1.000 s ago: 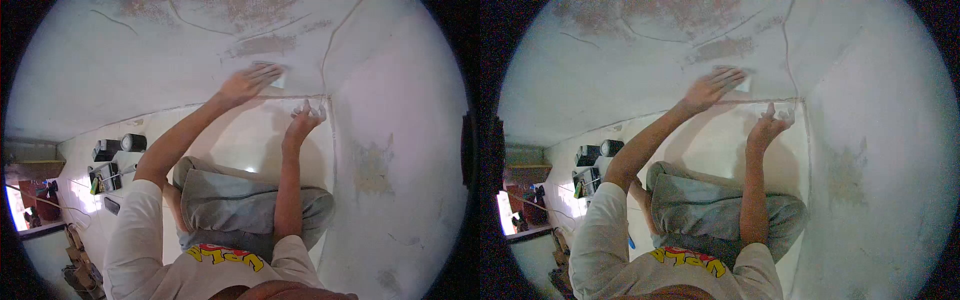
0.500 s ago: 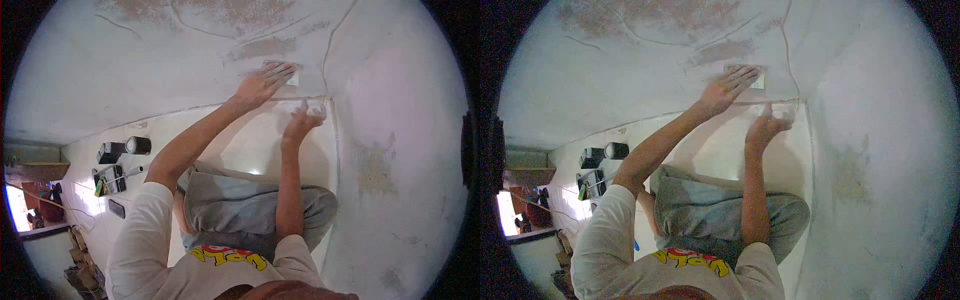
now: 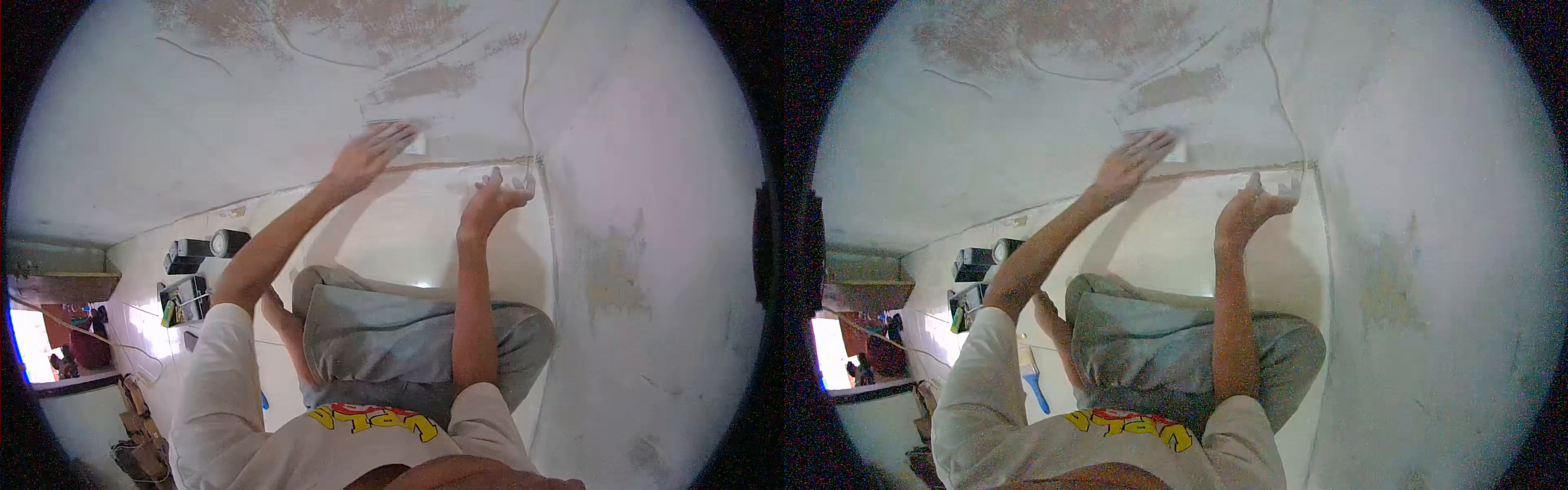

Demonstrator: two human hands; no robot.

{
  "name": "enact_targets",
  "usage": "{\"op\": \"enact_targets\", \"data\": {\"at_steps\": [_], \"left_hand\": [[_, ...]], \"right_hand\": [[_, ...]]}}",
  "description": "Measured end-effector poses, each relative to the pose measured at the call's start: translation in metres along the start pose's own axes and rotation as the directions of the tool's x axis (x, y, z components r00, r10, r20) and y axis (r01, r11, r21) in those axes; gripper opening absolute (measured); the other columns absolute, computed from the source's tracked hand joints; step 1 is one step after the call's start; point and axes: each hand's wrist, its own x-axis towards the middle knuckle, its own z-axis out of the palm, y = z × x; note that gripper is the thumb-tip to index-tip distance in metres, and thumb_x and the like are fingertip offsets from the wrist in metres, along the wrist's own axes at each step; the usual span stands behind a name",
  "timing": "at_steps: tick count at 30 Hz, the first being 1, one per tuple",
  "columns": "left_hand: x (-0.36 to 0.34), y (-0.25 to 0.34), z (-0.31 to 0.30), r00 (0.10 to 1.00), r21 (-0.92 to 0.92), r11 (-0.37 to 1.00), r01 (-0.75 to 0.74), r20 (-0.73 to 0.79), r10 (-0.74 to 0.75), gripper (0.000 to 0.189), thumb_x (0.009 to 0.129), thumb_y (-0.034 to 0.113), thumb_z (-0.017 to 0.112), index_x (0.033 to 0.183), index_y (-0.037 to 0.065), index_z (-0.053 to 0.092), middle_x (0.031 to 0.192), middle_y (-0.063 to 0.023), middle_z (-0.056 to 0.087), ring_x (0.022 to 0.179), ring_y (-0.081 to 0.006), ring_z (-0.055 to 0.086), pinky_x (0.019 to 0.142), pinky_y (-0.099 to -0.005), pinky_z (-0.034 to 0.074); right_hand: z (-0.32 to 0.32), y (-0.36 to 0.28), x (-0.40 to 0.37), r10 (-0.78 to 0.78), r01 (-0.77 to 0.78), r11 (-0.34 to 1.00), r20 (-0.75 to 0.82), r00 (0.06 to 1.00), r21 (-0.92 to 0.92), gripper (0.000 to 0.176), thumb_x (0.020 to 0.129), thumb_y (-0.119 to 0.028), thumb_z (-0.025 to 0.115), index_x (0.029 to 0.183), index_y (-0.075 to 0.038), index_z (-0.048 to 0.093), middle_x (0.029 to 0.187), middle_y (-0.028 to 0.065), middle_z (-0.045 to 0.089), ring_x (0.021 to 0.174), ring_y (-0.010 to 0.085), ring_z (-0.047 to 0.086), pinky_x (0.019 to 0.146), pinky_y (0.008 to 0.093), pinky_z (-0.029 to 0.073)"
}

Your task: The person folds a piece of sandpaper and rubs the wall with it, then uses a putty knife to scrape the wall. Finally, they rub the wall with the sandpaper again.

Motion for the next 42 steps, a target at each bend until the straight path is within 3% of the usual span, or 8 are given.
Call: {"op": "enact_targets", "data": {"at_steps": [6,13,16,30,33,36,38,42], "left_hand": [[0.073,0.038,0.016,0.992,0.054,0.998,0.029,-0.123,-0.022,0.065,0.084,0.029,0.057,0.142,0.004,0.04,0.148,-0.0099,0.041,0.139,-0.0248,0.036,0.113,-0.042,0.033],[-0.01,0.005,-0.004,0.996,-0.158,0.986,0.059,-0.053,-0.068,0.063,0.081,0.008,0.054,0.142,0.006,0.04,0.146,-0.0094,0.044,0.138,-0.0244,0.038,0.113,-0.0437,0.033],[-0.03,-0.006,-0.01,0.999,0.121,0.993,-0.006,0.046,0.001,0.061,0.083,0.014,0.054,0.141,0.001,0.04,0.146,-0.0101,0.044,0.136,-0.0245,0.04,0.112,-0.0401,0.035],[0.036,0.065,0.036,0.972,-0.214,0.959,0.186,-0.102,-0.211,0.058,0.086,0.018,0.056,0.141,0.008,0.042,0.146,-0.0148,0.04,0.132,-0.033,0.041,0.109,-0.046,0.035],[-0.007,0.091,0.02,0.808,-0.598,0.549,0.584,0.36,-0.467,0.041,0.094,0.015,0.051,0.135,0.014,0.051,0.122,-0.0154,0.062,0.104,-0.04,0.061,0.089,-0.0473,0.048],[-0.055,0.105,0.043,0.677,-0.682,0.324,0.656,0.342,-0.652,0.031,0.099,0.017,0.046,0.126,0.005,0.055,0.104,-0.0143,0.068,0.086,-0.035,0.066,0.074,-0.0425,0.051],[-0.075,0.116,0.05,0.445,-0.858,-0.296,0.419,0.479,-0.757,0.031,0.102,0.023,0.043,0.12,0.0,0.054,0.104,-0.0141,0.067,0.087,-0.0256,0.066,0.075,-0.0344,0.053],[-0.052,0.122,0.043,0.426,-0.802,-0.596,0.045,0.555,-0.715,0.044,0.102,0.03,0.046,0.13,-0.003,0.048,0.107,-0.0116,0.065,0.094,-0.0203,0.066,0.08,-0.034,0.057]], "right_hand": [[-0.009,0.022,0.012,-0.083,0.083,0.996,-0.004,0.997,-0.024,0.059,0.092,-0.015,0.054,0.137,-0.002,0.018,0.128,0.021,0.026,0.101,0.0261,0.047,0.082,0.0409,0.048],[-0.013,0.023,0.015,0.023,-0.025,0.999,-0.045,0.999,-0.046,0.061,0.093,-0.02,0.054,0.137,-0.002,0.016,0.126,0.0215,0.026,0.099,0.027,0.049,0.083,0.0414,0.048],[-0.008,0.026,0.013,-0.014,0.01,0.992,-0.033,0.999,-0.128,0.061,0.093,-0.022,0.053,0.137,-0.002,0.015,0.127,0.021,0.026,0.1,0.0278,0.049,0.084,0.0414,0.048],[-0.002,0.013,0.001,0.078,-0.084,0.996,0.217,0.973,0.017,0.048,0.097,-0.023,0.049,0.136,-0.004,0.029,0.118,0.0154,0.047,0.092,0.0216,0.054,0.079,0.0364,0.048],[0.0,0.039,0.013,0.158,-0.158,0.987,0.243,0.957,-0.019,0.053,0.095,-0.035,0.054,0.134,-0.003,0.038,0.128,0.0215,0.048,0.11,0.0345,0.053,0.095,0.0424,0.042],[0.003,0.043,0.0,-0.069,0.268,0.913,0.53,0.845,-0.308,0.055,0.097,-0.044,0.048,0.129,0.002,0.049,0.116,0.0245,0.058,0.109,0.0366,0.056,0.098,0.0439,0.04],[0.004,0.035,-0.006,0.035,0.255,0.891,0.616,0.787,-0.376,0.056,0.097,-0.044,0.048,0.129,0.001,0.049,0.116,0.0241,0.059,0.108,0.0357,0.057,0.096,0.0439,0.042],[0.005,0.012,-0.027,0.229,0.205,0.862,0.716,0.66,-0.464,0.057,0.094,-0.044,0.054,0.128,0.001,0.051,0.113,0.0234,0.061,0.095,0.0314,0.064,0.087,0.0428,0.048]]}}
